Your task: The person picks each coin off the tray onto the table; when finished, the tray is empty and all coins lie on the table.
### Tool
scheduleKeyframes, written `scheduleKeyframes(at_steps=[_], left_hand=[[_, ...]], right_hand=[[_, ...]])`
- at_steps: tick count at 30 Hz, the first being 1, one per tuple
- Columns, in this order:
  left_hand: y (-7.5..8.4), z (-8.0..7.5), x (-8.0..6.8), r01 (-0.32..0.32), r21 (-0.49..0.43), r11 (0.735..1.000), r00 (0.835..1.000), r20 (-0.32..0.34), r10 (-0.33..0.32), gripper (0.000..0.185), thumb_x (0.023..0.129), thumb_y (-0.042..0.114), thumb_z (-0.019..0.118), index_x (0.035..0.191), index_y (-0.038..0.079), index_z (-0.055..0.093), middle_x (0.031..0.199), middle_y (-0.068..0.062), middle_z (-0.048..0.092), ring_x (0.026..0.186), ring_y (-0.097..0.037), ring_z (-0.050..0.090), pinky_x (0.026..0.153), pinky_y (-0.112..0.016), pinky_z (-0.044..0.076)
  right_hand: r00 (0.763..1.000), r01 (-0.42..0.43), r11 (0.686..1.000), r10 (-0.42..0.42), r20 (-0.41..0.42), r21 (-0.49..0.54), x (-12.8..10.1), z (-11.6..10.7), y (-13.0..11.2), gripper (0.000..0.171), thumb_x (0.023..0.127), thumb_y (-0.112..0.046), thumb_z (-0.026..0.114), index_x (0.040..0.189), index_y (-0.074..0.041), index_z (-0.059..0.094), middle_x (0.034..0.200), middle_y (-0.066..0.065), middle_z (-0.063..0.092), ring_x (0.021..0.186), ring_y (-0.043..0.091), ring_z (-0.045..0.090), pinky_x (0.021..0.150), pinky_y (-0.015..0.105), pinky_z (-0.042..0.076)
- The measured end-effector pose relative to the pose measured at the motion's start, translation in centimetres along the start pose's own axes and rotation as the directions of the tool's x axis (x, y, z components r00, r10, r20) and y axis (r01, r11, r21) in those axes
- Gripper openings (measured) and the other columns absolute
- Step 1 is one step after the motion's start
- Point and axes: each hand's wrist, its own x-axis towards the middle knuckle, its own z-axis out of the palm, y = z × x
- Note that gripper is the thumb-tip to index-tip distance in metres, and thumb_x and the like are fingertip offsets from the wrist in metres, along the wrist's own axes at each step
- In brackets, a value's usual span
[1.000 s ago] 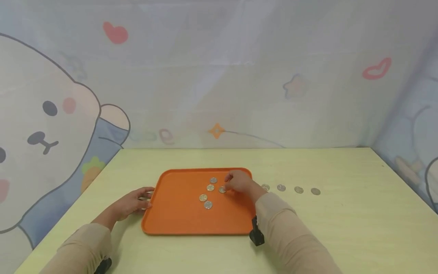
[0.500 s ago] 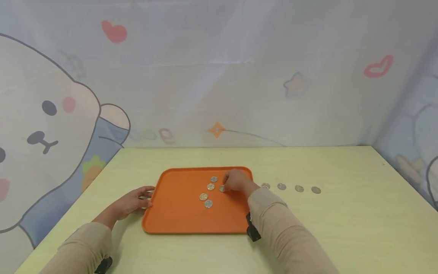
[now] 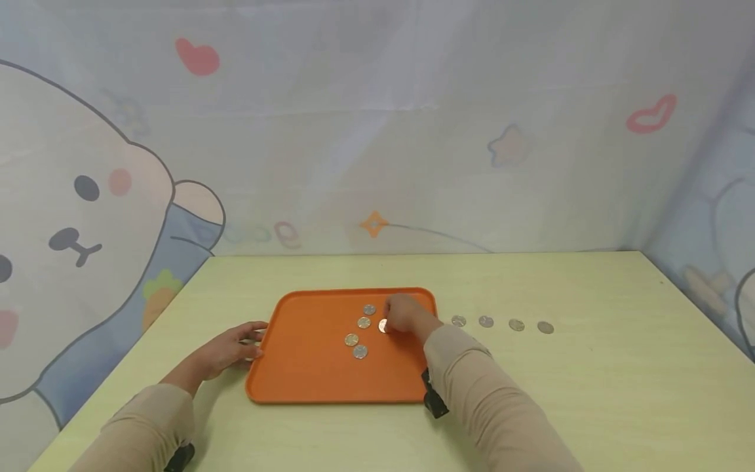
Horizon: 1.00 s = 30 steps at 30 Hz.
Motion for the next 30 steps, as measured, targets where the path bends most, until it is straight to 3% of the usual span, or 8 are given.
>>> scheduleKeyframes(at_steps=[14,20,30], left_hand=[[-0.1,0.1,-0.1,0.0,-0.002,1.0,1.0,0.002,0.0,0.055,0.08,-0.007,0.05,0.13,-0.006,0.026,0.118,-0.024,0.035,0.085,-0.02,0.051,0.071,-0.036,0.047],[-0.1,0.0,-0.1,-0.008,-0.002,1.0,1.0,0.0,0.008,0.055,0.08,-0.008,0.05,0.13,-0.006,0.026,0.118,-0.024,0.035,0.085,-0.019,0.051,0.071,-0.036,0.047],[-0.1,0.0,-0.1,-0.007,-0.002,1.0,1.0,-0.001,0.007,0.055,0.08,-0.007,0.051,0.13,-0.006,0.027,0.118,-0.024,0.035,0.084,-0.019,0.051,0.071,-0.036,0.047]], right_hand=[[0.999,-0.045,0.959,0.04,0.025,0.28,-0.8,-0.2,0.1,0.007,0.078,0.001,0.055,0.076,-0.005,0.052,0.071,0.006,0.049,0.06,0.017,0.042,0.052,0.026,0.036],[1.0,0.008,0.925,-0.015,0.016,0.38,-1.8,-1.1,-0.3,0.009,0.075,0.007,0.05,0.08,-0.001,0.051,0.077,0.009,0.05,0.063,0.017,0.044,0.056,0.028,0.04],[0.996,0.073,0.885,-0.086,0.007,0.461,-3.5,-2.3,0.0,0.009,0.076,0.005,0.051,0.084,0.001,0.051,0.078,0.009,0.051,0.067,0.017,0.05,0.062,0.035,0.045]])
